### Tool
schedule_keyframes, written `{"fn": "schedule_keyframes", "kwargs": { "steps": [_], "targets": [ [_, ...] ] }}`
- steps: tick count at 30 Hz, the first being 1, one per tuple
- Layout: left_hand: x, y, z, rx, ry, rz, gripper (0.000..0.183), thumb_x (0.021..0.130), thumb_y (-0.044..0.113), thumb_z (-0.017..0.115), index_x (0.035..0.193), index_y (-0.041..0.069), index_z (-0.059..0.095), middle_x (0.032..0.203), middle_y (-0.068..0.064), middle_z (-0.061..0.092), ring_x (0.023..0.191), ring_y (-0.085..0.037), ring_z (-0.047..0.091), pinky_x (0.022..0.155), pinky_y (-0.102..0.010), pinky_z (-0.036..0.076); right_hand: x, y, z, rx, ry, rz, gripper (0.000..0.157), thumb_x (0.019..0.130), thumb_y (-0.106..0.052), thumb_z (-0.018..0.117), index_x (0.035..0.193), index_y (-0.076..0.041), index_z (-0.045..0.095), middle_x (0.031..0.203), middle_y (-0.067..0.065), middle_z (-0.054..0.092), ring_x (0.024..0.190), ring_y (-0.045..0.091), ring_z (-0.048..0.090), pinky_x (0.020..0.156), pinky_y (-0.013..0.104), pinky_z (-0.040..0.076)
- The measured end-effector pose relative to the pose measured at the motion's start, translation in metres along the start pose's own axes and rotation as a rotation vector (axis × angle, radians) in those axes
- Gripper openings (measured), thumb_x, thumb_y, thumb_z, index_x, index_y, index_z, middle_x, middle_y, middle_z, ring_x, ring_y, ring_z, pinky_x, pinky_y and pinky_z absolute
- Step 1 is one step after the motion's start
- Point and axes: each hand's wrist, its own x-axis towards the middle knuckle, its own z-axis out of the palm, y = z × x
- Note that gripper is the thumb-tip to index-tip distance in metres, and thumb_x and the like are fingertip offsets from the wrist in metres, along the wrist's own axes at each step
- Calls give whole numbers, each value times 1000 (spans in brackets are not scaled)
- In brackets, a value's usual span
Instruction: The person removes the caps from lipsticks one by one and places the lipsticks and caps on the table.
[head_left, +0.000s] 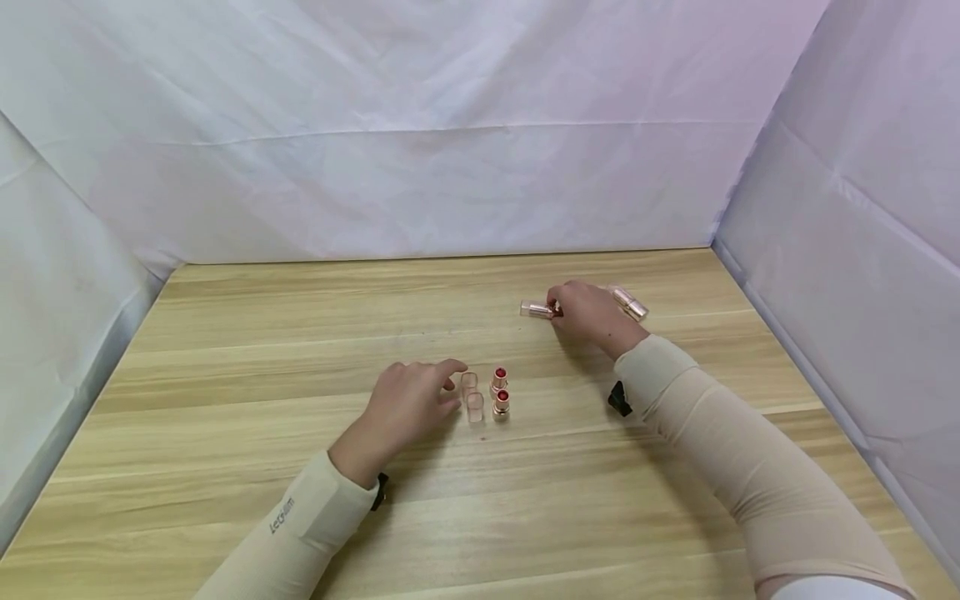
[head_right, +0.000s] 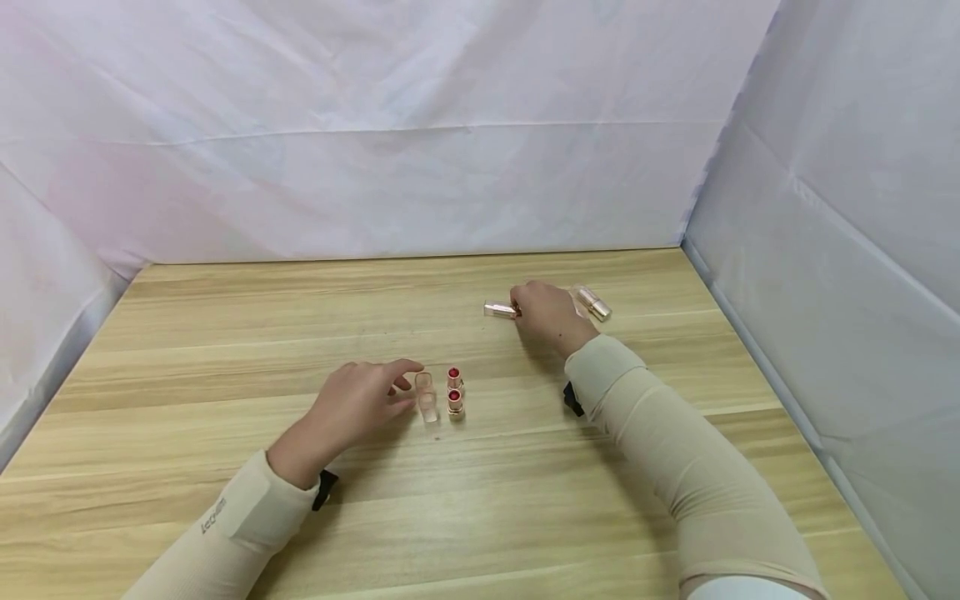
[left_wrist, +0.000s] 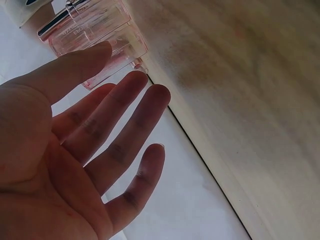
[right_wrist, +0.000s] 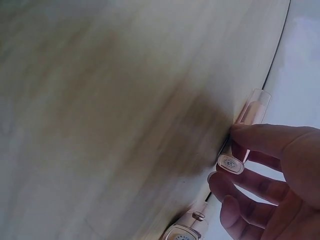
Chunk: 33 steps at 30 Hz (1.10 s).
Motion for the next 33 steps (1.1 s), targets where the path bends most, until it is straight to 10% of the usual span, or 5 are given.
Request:
{"fn": "schedule_keyframes", "kwargs": {
  "steps": [22, 33],
  "targets": [
    [-4, -5, -3, 44, 81, 39, 35, 87, 11, 75, 122, 15, 70, 101, -5, 78, 89, -23, 75, 78, -47, 55, -18, -18, 1, 57, 77, -67, 21, 95, -17, 67, 114, -10, 71, 100, 6, 69, 89, 21, 66, 76, 39, 55],
    [-3, 3, -13, 84, 195, 12, 37, 94, 37, 68, 124, 15, 68, 108, -7, 76, 97, -29, 72, 83, -50, 52, -55, -49, -13, 112, 161, -142, 22, 93, -22, 72, 114, -15, 71, 99, 0, 67, 80, 14, 64, 63, 29, 51]
  ]
}}
